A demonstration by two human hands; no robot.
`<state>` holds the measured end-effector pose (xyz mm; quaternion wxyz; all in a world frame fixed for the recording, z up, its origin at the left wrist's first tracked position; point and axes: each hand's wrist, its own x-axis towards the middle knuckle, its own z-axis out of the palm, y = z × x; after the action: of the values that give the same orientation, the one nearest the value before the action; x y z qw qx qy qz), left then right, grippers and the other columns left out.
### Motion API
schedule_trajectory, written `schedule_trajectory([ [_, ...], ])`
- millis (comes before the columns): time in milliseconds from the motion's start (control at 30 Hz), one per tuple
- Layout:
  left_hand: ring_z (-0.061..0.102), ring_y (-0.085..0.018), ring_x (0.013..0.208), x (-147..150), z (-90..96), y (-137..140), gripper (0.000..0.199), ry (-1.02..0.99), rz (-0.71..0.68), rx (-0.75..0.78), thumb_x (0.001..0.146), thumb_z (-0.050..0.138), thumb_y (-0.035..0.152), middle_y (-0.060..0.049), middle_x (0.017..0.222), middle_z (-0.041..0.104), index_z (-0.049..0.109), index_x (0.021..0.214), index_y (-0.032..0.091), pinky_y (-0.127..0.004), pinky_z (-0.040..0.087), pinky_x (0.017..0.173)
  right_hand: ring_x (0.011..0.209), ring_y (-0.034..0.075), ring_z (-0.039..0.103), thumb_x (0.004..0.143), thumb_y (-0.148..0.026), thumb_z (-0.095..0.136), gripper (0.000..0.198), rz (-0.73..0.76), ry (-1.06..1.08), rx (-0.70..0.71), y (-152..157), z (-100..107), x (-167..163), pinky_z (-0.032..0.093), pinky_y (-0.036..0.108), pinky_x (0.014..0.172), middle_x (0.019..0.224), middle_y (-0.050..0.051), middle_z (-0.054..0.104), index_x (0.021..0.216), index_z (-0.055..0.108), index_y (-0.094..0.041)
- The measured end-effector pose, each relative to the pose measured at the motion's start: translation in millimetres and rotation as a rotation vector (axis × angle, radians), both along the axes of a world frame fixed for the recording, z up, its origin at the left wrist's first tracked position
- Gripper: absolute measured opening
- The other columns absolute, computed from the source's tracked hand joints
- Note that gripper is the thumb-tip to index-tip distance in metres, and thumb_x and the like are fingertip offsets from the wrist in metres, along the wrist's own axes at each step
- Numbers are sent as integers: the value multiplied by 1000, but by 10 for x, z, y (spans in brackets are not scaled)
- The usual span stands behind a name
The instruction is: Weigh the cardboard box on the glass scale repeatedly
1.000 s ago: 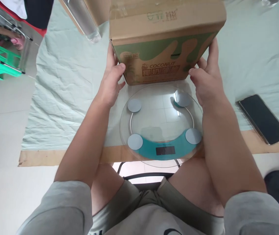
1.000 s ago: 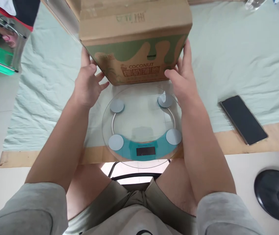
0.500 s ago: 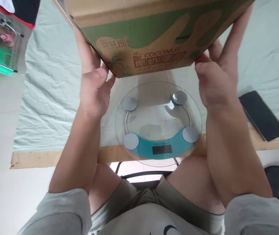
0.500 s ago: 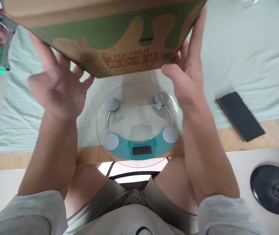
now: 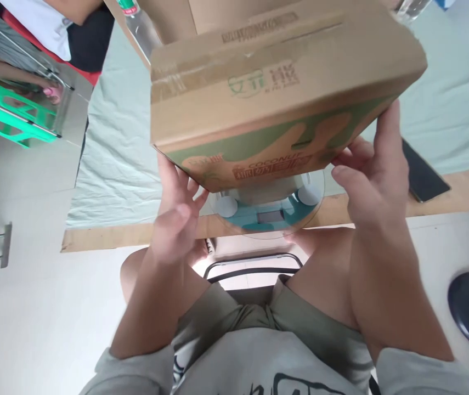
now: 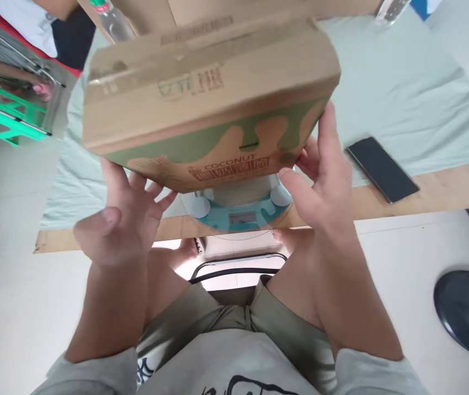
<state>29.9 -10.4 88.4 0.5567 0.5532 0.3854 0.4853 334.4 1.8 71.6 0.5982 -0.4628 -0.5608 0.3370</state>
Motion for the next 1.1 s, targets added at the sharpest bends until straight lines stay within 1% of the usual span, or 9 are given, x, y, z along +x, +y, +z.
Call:
schedule_trajectory([
  [67, 31, -46, 170, -40, -71, -124, 85, 19, -34, 29, 74, 81, 72, 9, 180, 38, 50, 153, 63, -67, 44, 130, 119, 19, 72, 74, -18, 67, 97, -11, 11, -66, -185, -17, -7, 62, 51, 115, 140, -5, 68, 161, 47, -56],
  [167, 22, -47, 173, -63, -159, -280, 89, 42, -60, 50, 77, 79, 74, 8, 183, 32, 44, 158, 64, -69, 39, 133, 113, 21, 73, 74, -21, 68, 95, 9, -18, -128, -379, -61, -8, 58, 56, 120, 131, -5, 73, 157, 46, -62],
  [367, 16, -48, 174, -66, -432, -374, 108, 43, -107, 54, 74, 79, 82, 2, 187, 23, 31, 167, 58, -72, 33, 136, 119, 27, 73, 78, -31, 70, 86, 2, -30, -170, -548, -256, -4, 62, 58, 109, 134, -2, 72, 155, 46, -65],
  [500, 15, -46, 175, -32, -552, -334, 104, 19, -119, 103, 79, 73, 84, -2, 188, 22, 29, 168, 54, -71, 26, 138, 117, 26, 73, 85, -34, 67, 74, -30, -49, -150, -618, -290, -68, 61, 54, 108, 128, -1, 72, 151, 49, -61],
  [733, 31, -42, 170, 87, -516, -318, 82, -10, 56, 124, 93, 61, 76, -6, 183, 33, 40, 165, 44, -62, 39, 135, 110, 25, 74, 90, -34, 63, 71, -144, -111, -258, -653, -505, -96, 64, 48, 98, 122, 7, 74, 159, 46, -37],
  [833, 41, -40, 165, 87, -525, -285, 77, -39, 131, 133, 92, 62, 75, -7, 178, 41, 48, 161, 41, -59, 40, 135, 121, 27, 74, 92, -39, 67, 76, -178, -109, -270, -682, -594, 6, 62, 52, 106, 132, 10, 74, 163, 41, -36],
  [933, 41, -39, 166, 89, -526, -225, 79, -79, 169, 118, 89, 65, 77, -7, 175, 47, 52, 158, 41, -58, 39, 136, 139, 28, 67, 91, -42, 70, 73, -220, -86, -216, -661, -564, 128, 58, 54, 116, 149, 10, 68, 160, 45, -36],
  [1000, 40, -39, 167, 106, -493, -189, 79, -112, 165, 103, 88, 67, 76, -6, 173, 50, 55, 157, 41, -58, 38, 137, 142, 28, 65, 87, -42, 72, 72, -186, -31, -179, -593, -506, 185, 57, 53, 117, 153, 7, 65, 155, 48, -38],
  [1100, 43, -37, 165, 132, -408, -164, 74, -130, 115, 68, 89, 68, 71, -6, 170, 53, 58, 156, 39, -56, 36, 139, 127, 27, 71, 81, -41, 70, 71, -28, 45, -178, -470, -433, 200, 63, 48, 102, 141, 4, 69, 149, 50, -41],
])
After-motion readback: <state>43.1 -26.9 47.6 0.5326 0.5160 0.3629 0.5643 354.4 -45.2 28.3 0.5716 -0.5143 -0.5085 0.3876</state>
